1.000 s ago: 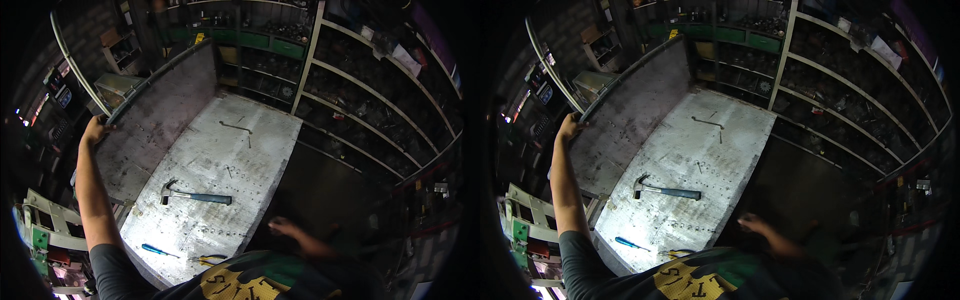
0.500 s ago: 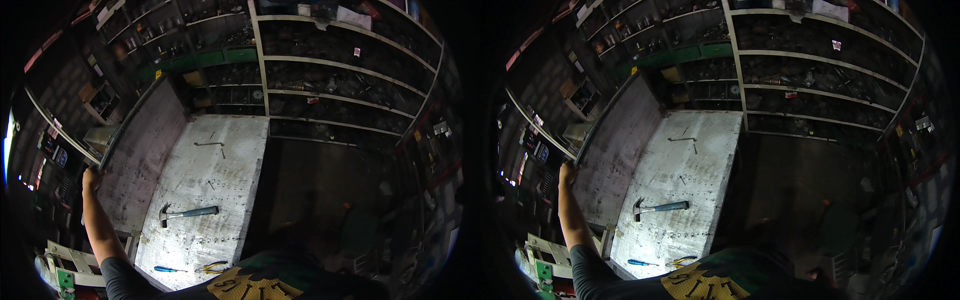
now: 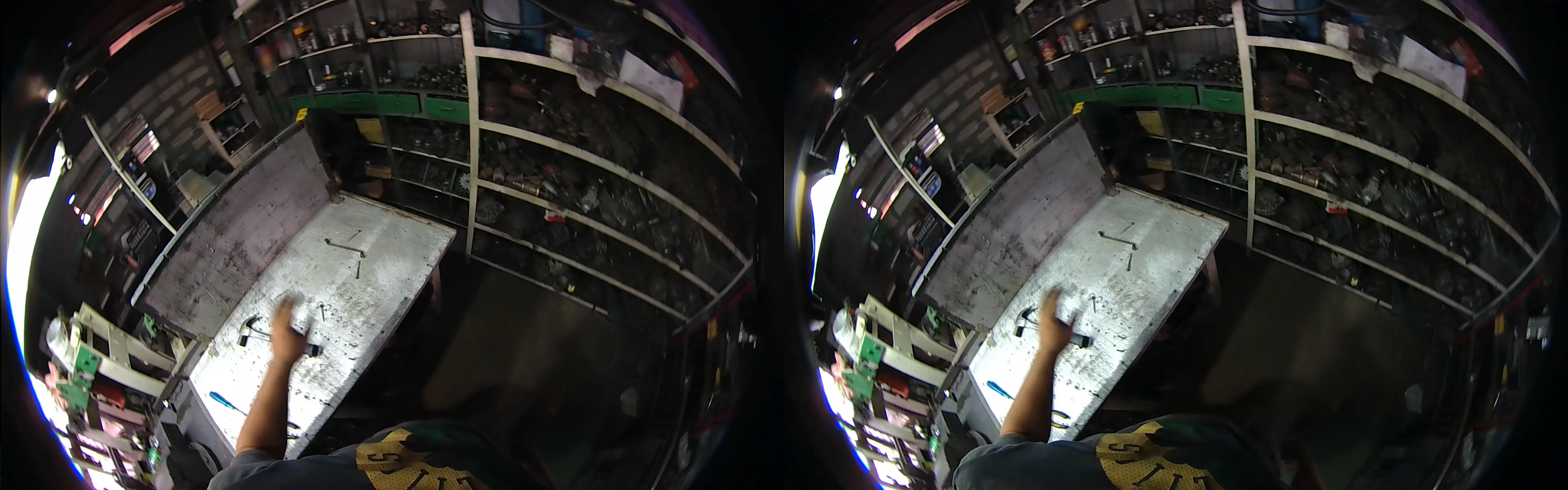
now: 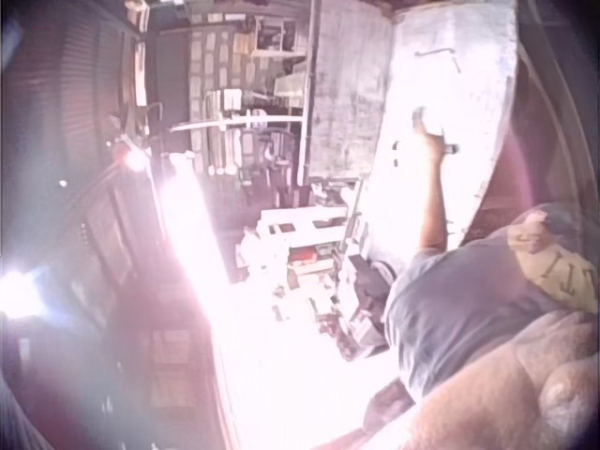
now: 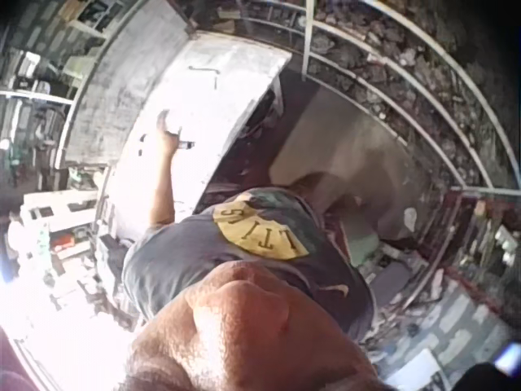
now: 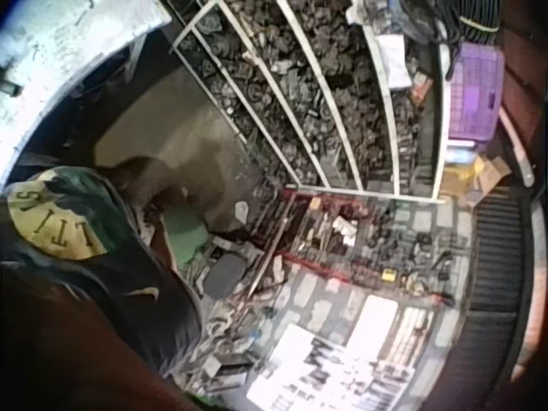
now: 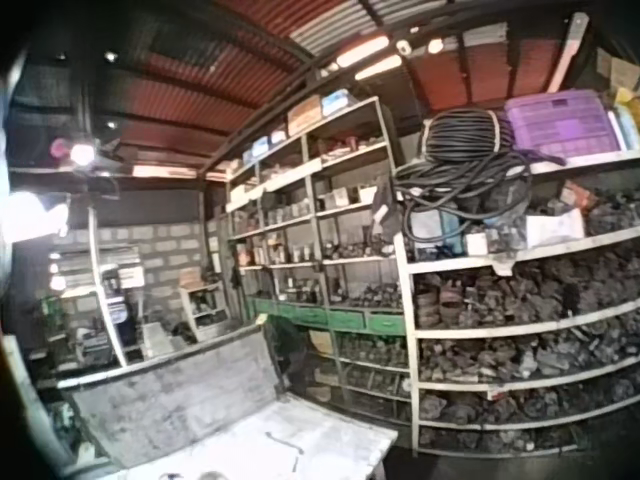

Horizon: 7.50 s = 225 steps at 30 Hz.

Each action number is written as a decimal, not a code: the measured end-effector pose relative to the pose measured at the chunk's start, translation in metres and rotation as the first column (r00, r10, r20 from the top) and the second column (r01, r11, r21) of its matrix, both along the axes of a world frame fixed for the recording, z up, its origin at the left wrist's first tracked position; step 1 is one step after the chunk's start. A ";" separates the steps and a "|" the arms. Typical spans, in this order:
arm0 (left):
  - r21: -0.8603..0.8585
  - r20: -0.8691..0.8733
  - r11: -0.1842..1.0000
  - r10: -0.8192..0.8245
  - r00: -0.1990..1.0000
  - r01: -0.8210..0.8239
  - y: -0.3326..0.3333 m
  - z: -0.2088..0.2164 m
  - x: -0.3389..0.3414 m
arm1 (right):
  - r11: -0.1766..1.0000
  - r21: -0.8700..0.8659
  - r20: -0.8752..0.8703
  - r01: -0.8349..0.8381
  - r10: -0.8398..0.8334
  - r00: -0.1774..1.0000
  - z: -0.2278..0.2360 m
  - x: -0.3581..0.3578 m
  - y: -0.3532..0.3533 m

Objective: The person retrieves a drill bit and uses a cordless impact driver to fasten screws into a large metal sheet or frame on a workbench. Another person assists by holding the metal piece steady during the process.

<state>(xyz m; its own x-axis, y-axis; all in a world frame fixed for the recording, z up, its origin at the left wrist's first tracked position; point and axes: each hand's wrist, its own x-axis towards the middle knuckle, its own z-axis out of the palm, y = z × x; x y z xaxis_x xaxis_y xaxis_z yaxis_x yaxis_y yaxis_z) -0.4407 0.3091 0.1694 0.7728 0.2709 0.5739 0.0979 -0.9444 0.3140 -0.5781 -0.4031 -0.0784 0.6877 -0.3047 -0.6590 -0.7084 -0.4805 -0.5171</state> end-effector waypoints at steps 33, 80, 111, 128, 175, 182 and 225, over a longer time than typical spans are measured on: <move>-0.124 -0.423 0.981 0.082 0.903 -0.147 -0.196 -0.089 0.379 | 0.862 -0.052 -0.085 -0.504 0.499 0.863 0.019 0.563 0.019; -0.170 -0.713 0.883 0.197 0.673 -0.438 -0.184 -0.082 0.414 | -0.436 -0.054 -0.271 -0.898 0.872 -0.407 -0.122 1.106 0.509; -0.130 -0.381 0.810 0.492 0.783 -0.572 -0.241 -0.101 0.381 | -0.730 -0.174 -0.030 -0.661 0.675 -0.738 -0.101 0.965 0.313; 0.205 -0.978 -0.922 -0.209 -0.023 -0.329 -0.867 -0.272 0.267 | -0.943 -0.140 -0.164 -0.301 0.322 -0.932 -0.098 0.963 0.352; -0.339 -0.937 -0.688 0.310 0.162 -0.641 -1.056 -0.288 0.094 | -0.907 -0.080 -0.143 -0.413 0.420 -0.896 -0.013 0.675 0.011; -0.452 -0.890 -0.654 0.379 0.255 -0.607 -1.072 -0.317 0.104 | -0.907 -0.175 -0.366 -0.382 0.420 -0.830 -0.034 0.722 0.029; -0.614 -0.461 0.239 0.665 0.588 -0.752 -0.311 -0.061 0.156 | -0.326 -0.460 0.660 -0.826 0.497 -0.564 0.139 0.657 0.452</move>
<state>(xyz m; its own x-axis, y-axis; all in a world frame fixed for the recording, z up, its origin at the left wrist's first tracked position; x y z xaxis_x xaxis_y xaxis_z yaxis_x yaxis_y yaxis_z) -0.2844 -0.0014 0.1081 0.0791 0.9847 -0.1554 0.6742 0.0620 0.7360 0.0791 0.0487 0.0609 -0.1272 0.9712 0.2017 0.8029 0.2202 -0.5539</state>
